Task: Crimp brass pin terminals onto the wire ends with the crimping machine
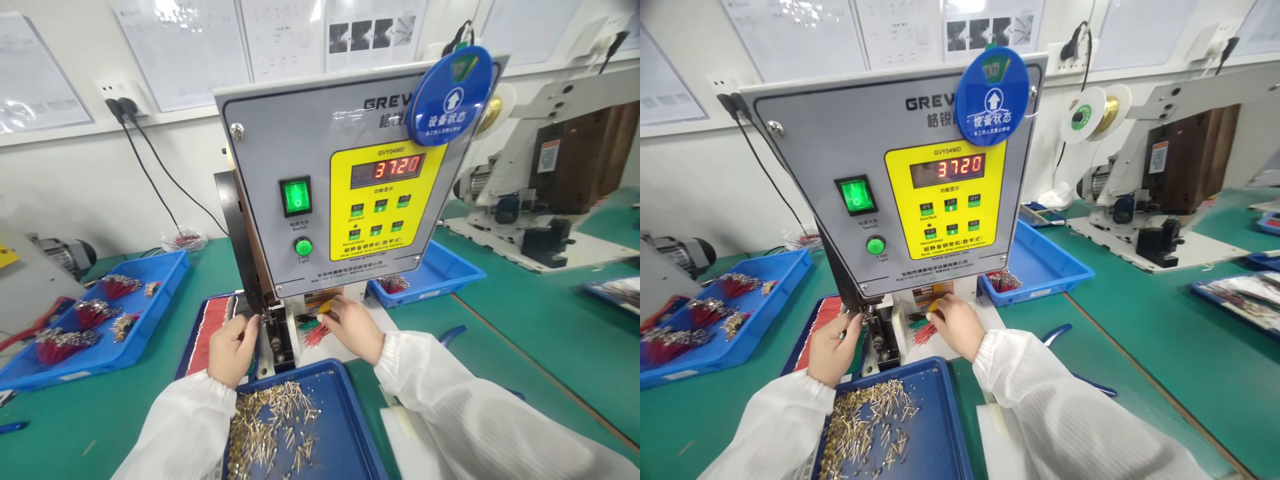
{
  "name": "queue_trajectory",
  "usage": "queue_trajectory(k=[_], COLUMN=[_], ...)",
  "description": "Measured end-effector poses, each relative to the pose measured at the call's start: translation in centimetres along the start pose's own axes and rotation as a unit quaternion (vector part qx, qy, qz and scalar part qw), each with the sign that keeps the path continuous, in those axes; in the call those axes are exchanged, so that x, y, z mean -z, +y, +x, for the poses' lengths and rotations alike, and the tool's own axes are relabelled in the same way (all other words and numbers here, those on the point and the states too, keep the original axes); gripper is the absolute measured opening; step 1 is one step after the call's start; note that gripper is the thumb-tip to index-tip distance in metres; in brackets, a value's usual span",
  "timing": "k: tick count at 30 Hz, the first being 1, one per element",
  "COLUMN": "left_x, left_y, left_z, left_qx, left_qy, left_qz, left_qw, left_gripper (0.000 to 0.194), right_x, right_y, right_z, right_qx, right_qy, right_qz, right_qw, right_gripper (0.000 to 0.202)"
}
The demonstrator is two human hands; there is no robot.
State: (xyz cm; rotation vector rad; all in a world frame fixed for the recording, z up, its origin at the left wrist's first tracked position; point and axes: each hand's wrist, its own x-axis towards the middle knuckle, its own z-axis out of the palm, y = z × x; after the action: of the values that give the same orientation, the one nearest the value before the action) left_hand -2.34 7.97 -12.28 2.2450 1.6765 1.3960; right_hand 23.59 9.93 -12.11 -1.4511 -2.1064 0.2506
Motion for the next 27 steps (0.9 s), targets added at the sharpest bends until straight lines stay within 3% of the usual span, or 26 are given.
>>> queue_trajectory(k=[3, 5, 9, 12, 17, 23, 27], left_x=[0.0, 0.0, -0.2, -0.2, -0.3, -0.3, -0.2], left_y=[0.1, 0.2, 0.3, 0.3, 0.4, 0.4, 0.4], left_z=[0.0, 0.0, 0.0, -0.1, -0.1, -0.2, -0.2], left_qx=[0.007, 0.012, 0.010, 0.009, 0.010, -0.003, -0.010], left_qy=[0.001, -0.001, -0.005, -0.012, -0.020, -0.015, -0.009], left_qz=[-0.003, -0.006, -0.012, -0.019, -0.023, -0.014, -0.011], left_qw=[1.000, 1.000, 1.000, 1.000, 0.999, 1.000, 1.000], left_gripper=[0.046, 0.046, 0.046, 0.045, 0.045, 0.044, 0.044], right_x=[1.1, 1.9, 2.7, 2.2, 1.0, 0.1, 0.0], right_y=[-0.6, -1.5, -3.9, -5.3, -6.2, -7.1, -6.7], right_z=[-0.6, -1.3, -3.5, -4.8, -5.4, -5.6, -5.4], right_qx=[0.008, 0.052, 0.209, 0.245, 0.208, 0.223, 0.203], right_qy=[0.022, 0.011, -0.173, -0.260, -0.244, -0.250, -0.255], right_qz=[-0.010, 0.000, 0.015, -0.062, -0.120, -0.086, -0.043], right_qw=[1.000, 0.999, 0.962, 0.932, 0.940, 0.938, 0.944], right_gripper=[0.012, 0.011, 0.019, 0.027, 0.019, 0.009, 0.014])
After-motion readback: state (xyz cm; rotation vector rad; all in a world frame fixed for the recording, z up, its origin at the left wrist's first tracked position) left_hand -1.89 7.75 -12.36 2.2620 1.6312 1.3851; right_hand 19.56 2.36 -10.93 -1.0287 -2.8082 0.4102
